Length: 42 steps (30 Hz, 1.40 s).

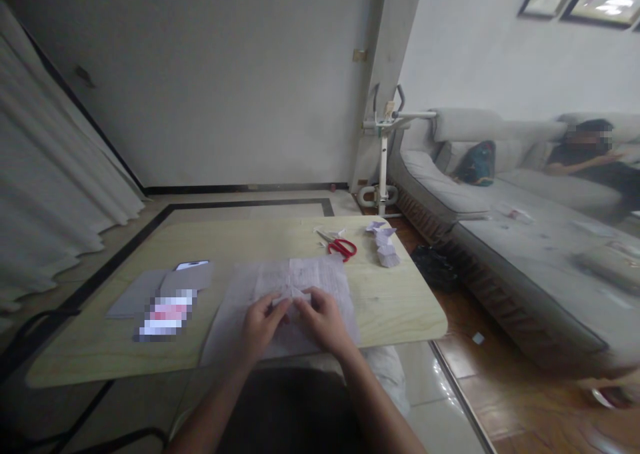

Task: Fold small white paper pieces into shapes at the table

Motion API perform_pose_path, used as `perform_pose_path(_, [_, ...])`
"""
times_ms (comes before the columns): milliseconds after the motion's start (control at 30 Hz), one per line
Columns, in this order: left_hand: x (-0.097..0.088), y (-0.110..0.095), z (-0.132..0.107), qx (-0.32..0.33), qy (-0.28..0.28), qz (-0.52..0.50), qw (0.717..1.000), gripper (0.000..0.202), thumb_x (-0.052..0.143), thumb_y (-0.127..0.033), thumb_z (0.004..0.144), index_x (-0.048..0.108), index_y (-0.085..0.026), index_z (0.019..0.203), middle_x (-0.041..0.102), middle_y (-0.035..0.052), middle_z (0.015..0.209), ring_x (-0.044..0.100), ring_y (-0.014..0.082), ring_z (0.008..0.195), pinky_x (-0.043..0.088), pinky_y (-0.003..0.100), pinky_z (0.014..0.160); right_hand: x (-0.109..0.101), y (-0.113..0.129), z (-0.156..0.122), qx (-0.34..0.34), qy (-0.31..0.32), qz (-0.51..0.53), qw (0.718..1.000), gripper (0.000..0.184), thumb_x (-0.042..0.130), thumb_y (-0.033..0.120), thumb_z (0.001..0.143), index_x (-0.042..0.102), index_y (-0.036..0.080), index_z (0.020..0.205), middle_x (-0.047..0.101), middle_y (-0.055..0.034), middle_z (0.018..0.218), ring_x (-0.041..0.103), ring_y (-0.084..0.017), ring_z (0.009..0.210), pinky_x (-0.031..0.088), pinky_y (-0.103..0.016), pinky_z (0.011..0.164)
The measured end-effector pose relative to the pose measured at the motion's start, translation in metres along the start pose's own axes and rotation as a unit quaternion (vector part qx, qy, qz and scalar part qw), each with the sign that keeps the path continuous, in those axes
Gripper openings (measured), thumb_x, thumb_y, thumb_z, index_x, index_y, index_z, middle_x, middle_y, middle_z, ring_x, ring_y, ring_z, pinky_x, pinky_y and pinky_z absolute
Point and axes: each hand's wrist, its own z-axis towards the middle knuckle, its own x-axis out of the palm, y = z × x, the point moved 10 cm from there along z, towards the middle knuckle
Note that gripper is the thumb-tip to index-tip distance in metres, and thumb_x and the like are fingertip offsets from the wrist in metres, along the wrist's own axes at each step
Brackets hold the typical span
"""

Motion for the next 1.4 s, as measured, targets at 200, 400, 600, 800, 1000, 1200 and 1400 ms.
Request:
perform_pose_path(200, [-0.0011, -0.0024, -0.0012, 0.01, -0.005, 0.007, 1.0, 0.036, 0.062, -0.045, 0.078, 0.069, -0.012, 0.09, 0.061, -0.0008, 0.058, 0.059, 0.0168, 0.056, 0.046, 0.023, 0.052, -0.0009, 0.0009, -0.0002, 0.0, -0.001, -0.006, 1.0, 0.021, 0.054, 0.039, 0.084, 0.062, 0.019, 0.084, 0.055, 0.0021, 0.062, 0.05, -0.014, 0.058, 0.04, -0.021, 0.05])
perform_pose_path(400, [0.0015, -0.0037, -0.0004, 0.005, 0.005, 0.002, 1.0, 0.035, 0.062, -0.045, 0.078, 0.069, -0.013, 0.091, 0.064, 0.0008, 0.062, 0.062, 0.0185, 0.059, 0.048, 0.024, 0.053, -0.0021, -0.0011, 0.0003, 0.004, -0.01, 0.009, 1.0, 0.021, 0.054, 0.038, 0.084, 0.061, 0.019, 0.082, 0.056, 0.001, 0.064, 0.051, -0.014, 0.06, 0.041, -0.021, 0.05])
perform_pose_path(600, [0.0022, -0.0049, -0.0008, 0.01, 0.012, -0.006, 1.0, 0.034, 0.061, -0.044, 0.08, 0.069, -0.014, 0.092, 0.068, 0.0034, 0.072, 0.064, 0.0193, 0.066, 0.049, 0.025, 0.058, -0.0021, -0.0011, -0.0001, 0.001, -0.008, 0.011, 1.0, 0.021, 0.053, 0.038, 0.084, 0.062, 0.019, 0.084, 0.057, 0.0008, 0.065, 0.052, -0.014, 0.06, 0.041, -0.021, 0.052])
perform_pose_path(800, [0.0006, 0.0022, -0.0006, -0.008, -0.001, -0.015, 1.0, 0.038, 0.061, -0.046, 0.079, 0.067, -0.012, 0.096, 0.063, 0.0003, 0.064, 0.061, 0.0174, 0.06, 0.048, 0.024, 0.055, -0.0025, 0.0006, 0.0005, 0.002, -0.015, -0.03, 0.999, 0.021, 0.054, 0.037, 0.083, 0.063, 0.018, 0.085, 0.053, 0.0024, 0.06, 0.048, -0.013, 0.056, 0.038, -0.021, 0.05])
perform_pose_path(1000, [0.0001, -0.0024, -0.0002, -0.008, 0.003, -0.033, 0.999, 0.035, 0.06, -0.049, 0.08, 0.066, -0.015, 0.083, 0.062, -0.0001, 0.064, 0.059, 0.0165, 0.059, 0.046, 0.023, 0.055, 0.0024, -0.0008, -0.0006, 0.001, 0.006, -0.016, 1.0, 0.025, 0.053, 0.041, 0.085, 0.058, 0.019, 0.073, 0.052, 0.0025, 0.059, 0.049, -0.013, 0.056, 0.037, -0.02, 0.048])
perform_pose_path(1200, [-0.0015, -0.0073, -0.0012, 0.004, -0.006, -0.023, 1.0, 0.036, 0.059, -0.05, 0.08, 0.06, -0.017, 0.068, 0.057, -0.0022, 0.056, 0.056, 0.015, 0.054, 0.043, 0.022, 0.052, 0.0019, -0.0005, -0.0014, 0.012, 0.015, 0.021, 1.0, 0.027, 0.053, 0.043, 0.085, 0.056, 0.02, 0.071, 0.053, 0.0028, 0.058, 0.048, -0.013, 0.053, 0.037, -0.021, 0.047])
perform_pose_path(1400, [-0.0015, -0.0032, -0.0005, 0.012, -0.005, -0.026, 1.0, 0.034, 0.056, -0.048, 0.083, 0.062, -0.016, 0.072, 0.058, -0.0018, 0.057, 0.056, 0.015, 0.055, 0.043, 0.022, 0.052, 0.0, 0.0009, 0.0, 0.011, 0.011, 0.039, 0.999, 0.031, 0.052, 0.043, 0.085, 0.055, 0.019, 0.067, 0.052, 0.0025, 0.059, 0.049, -0.013, 0.056, 0.038, -0.021, 0.049])
